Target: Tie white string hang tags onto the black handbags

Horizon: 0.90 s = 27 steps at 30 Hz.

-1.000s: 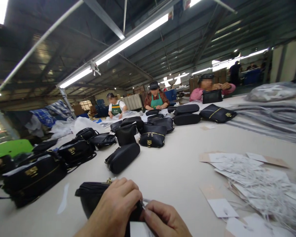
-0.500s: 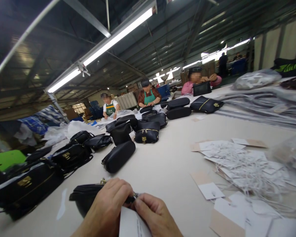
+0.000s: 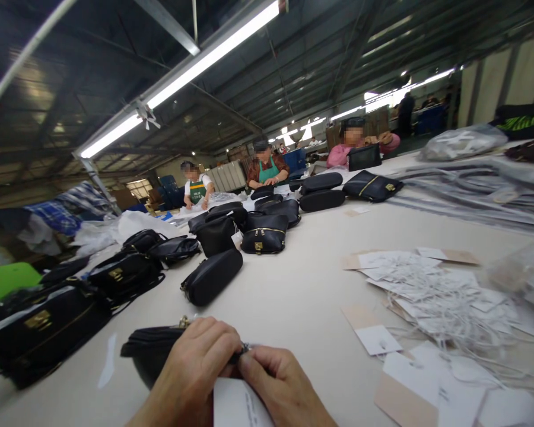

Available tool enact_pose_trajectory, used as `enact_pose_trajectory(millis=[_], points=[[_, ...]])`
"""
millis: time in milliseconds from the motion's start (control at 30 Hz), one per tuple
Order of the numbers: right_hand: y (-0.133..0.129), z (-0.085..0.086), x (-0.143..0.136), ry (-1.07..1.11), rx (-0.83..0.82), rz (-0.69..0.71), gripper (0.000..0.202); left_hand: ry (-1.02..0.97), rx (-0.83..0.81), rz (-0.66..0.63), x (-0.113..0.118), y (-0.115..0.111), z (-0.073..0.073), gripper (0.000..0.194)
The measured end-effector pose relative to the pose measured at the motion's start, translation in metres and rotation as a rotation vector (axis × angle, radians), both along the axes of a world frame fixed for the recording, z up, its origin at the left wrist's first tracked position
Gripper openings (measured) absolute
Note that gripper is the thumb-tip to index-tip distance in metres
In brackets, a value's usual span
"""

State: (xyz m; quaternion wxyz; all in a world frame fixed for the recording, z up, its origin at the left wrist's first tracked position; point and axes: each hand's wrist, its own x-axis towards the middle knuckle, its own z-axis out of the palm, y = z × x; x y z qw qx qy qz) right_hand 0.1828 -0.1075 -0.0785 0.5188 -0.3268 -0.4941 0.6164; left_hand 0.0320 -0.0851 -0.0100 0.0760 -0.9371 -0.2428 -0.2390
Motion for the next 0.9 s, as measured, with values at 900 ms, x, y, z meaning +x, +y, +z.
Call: enact_pose_trajectory(millis=[900], points=[[0.0,0.0,0.006,0.201,-0.214,0.03,0.034,-0.038,0.076,0.033,0.001,-0.004,-0.003,0.017]])
